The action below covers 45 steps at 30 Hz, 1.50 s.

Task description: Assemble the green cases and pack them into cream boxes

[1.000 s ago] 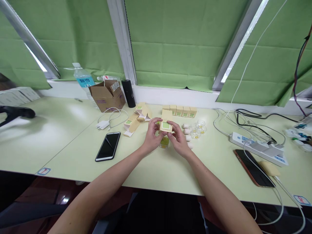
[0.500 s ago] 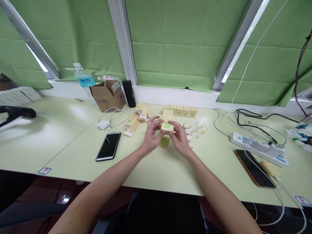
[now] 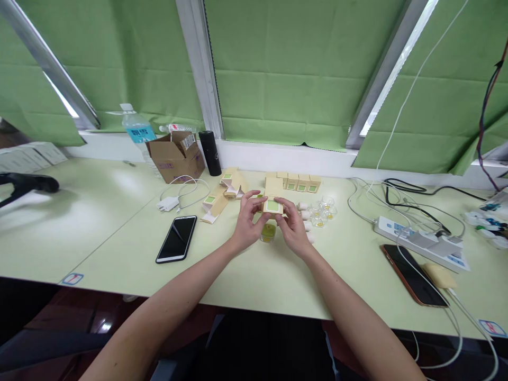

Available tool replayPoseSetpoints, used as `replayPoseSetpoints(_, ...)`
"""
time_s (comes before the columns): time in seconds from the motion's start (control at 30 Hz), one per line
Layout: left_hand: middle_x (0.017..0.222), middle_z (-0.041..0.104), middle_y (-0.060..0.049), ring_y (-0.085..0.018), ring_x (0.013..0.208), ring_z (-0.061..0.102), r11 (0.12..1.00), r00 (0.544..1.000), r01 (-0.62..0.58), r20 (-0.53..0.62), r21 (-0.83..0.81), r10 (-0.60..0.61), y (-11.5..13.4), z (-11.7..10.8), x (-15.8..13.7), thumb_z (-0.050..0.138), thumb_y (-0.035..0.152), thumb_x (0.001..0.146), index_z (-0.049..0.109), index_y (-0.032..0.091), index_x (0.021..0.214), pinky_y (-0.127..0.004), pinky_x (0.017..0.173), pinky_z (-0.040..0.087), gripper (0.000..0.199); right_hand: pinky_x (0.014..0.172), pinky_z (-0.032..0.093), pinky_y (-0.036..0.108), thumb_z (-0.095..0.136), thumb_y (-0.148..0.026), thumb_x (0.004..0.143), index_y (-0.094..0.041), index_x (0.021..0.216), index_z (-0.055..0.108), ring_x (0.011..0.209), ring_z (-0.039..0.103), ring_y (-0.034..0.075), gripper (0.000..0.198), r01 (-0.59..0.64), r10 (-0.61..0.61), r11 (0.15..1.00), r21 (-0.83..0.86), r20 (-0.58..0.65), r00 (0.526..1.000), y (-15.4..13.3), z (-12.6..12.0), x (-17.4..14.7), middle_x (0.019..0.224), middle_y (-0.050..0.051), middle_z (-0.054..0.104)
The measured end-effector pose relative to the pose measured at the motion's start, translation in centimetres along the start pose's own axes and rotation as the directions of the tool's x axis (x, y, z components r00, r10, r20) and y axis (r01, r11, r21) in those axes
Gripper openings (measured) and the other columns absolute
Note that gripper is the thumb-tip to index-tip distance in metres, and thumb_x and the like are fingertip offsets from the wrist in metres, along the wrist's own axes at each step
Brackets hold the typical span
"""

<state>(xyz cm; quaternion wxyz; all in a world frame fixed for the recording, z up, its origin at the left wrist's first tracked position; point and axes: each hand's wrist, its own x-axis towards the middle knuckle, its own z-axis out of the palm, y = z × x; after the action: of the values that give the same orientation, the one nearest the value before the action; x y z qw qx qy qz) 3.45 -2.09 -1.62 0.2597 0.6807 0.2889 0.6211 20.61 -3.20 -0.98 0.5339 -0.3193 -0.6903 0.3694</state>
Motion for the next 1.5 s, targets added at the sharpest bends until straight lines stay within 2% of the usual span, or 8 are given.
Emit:
replayPoseSetpoints(0.2, 0.155, 0.04, -0.015, -0.025, 0.116, 0.065, 0.991, 0.993, 0.103, 0.066, -0.08, -0.098, 0.8, -0.5, 0.4, 0.064, 0.057, 0.097, 0.044, 0.03, 0.147, -0.046, 0.103, 0.054, 0.06, 0.104, 0.053, 0.05, 0.049, -0.05, 0.106, -0.038, 0.152, 0.05, 0.123, 0.057, 0.028, 0.047, 0.101, -0.095, 0.966, -0.238, 0.035, 0.995, -0.1, -0.3, -0.2, 0.141, 0.01, 0.058)
replayPoseSetpoints(0.4, 0.142, 0.059, -0.014, -0.031, 0.132, 0.057, 0.99, 0.982, 0.141, 0.127, 0.01, -0.141, -0.2, -1.3, 1.2, 0.078, 0.05, 0.087, 0.038, 0.027, 0.152, -0.045, 0.106, 0.047, 0.08, 0.109, 0.046, 0.062, 0.05, -0.03, 0.104, -0.045, 0.154, 0.051, 0.13, 0.047, 0.035, 0.052, 0.24, -0.21, 0.795, -0.557, 0.119, 0.971, 0.3, -0.2, -0.5, 0.146, 0.011, 0.043)
replayPoseSetpoints(0.53, 0.141, 0.06, -0.014, -0.029, 0.125, 0.06, 0.982, 0.987, 0.143, 0.06, 0.126, -0.151, -0.5, -1.2, 1.2, 0.08, 0.042, 0.085, 0.046, 0.025, 0.145, -0.041, 0.098, 0.049, 0.071, 0.11, 0.045, 0.062, 0.047, -0.018, 0.102, -0.046, 0.155, 0.048, 0.136, 0.042, 0.036, 0.06, 0.316, -0.235, 0.73, -0.606, 0.212, 0.949, 0.3, 0.0, -0.7, 0.155, 0.01, 0.036)
replayPoseSetpoints(0.7, 0.137, 0.062, -0.014, -0.028, 0.122, 0.062, 0.988, 0.988, 0.156, -0.024, 0.017, -0.155, -1.5, -2.4, 2.0, 0.081, 0.047, 0.082, 0.051, 0.022, 0.137, -0.038, 0.095, 0.05, 0.068, 0.111, 0.045, 0.06, 0.053, -0.02, 0.098, -0.032, 0.157, 0.042, 0.137, 0.046, 0.036, 0.061, 0.352, -0.297, 0.743, -0.569, 0.192, 0.936, -0.3, -0.1, -0.5, 0.154, 0.014, 0.048)
replayPoseSetpoints(0.93, 0.127, 0.07, -0.013, -0.029, 0.119, 0.066, 0.956, 0.957, 0.285, 0.071, -0.069, -0.28, -2.3, -6.0, 3.8, 0.092, 0.034, 0.064, 0.063, 0.018, 0.128, -0.042, 0.105, 0.051, 0.072, 0.091, 0.051, 0.047, 0.069, -0.025, 0.087, -0.022, 0.107, 0.066, 0.108, 0.062, 0.032, 0.02, 0.171, -0.04, 0.694, -0.7, 0.2, 0.979, -0.5, -0.6, -0.4, 0.104, 0.01, 0.075)
replayPoseSetpoints(1.1, 0.122, 0.074, -0.012, -0.029, 0.114, 0.067, 0.898, 0.836, 0.406, 0.326, 0.171, -0.44, -1.2, -8.2, 4.8, 0.085, 0.029, 0.066, 0.071, 0.016, 0.118, -0.035, 0.086, 0.052, 0.055, 0.087, 0.05, 0.041, 0.069, -0.026, 0.09, -0.021, 0.099, 0.066, 0.105, 0.064, 0.029, 0.011, 0.115, 0.055, 0.626, -0.771, 0.19, 0.98, -0.8, -0.2, -0.4, 0.102, 0.011, 0.075)
replayPoseSetpoints(1.37, 0.098, 0.076, -0.006, -0.023, 0.094, 0.068, 0.848, 0.66, 0.484, 0.547, 0.216, -0.516, -1.4, -10.6, 4.9, 0.082, 0.024, 0.067, 0.07, 0.015, 0.106, -0.027, 0.071, 0.047, 0.042, 0.07, 0.039, 0.032, 0.058, -0.019, 0.097, -0.022, 0.1, 0.067, 0.096, 0.068, 0.024, 0.009, 0.013, 0.229, 0.557, -0.83, 0.169, 0.959, -1.3, 0.6, -0.5, 0.102, 0.008, 0.076)
replayPoseSetpoints(1.5, 0.121, 0.074, -0.01, -0.027, 0.111, 0.069, 0.836, 0.617, 0.505, 0.588, 0.213, -0.523, -1.9, -10.6, 4.7, 0.078, 0.02, 0.069, 0.068, 0.018, 0.122, -0.028, 0.074, 0.052, 0.054, 0.064, 0.031, 0.031, 0.055, -0.022, 0.101, -0.024, 0.105, 0.065, 0.088, 0.069, 0.022, 0.011, -0.054, 0.316, 0.538, -0.841, 0.143, 0.938, -1.4, 0.8, -0.5, 0.1, 0.004, 0.078)
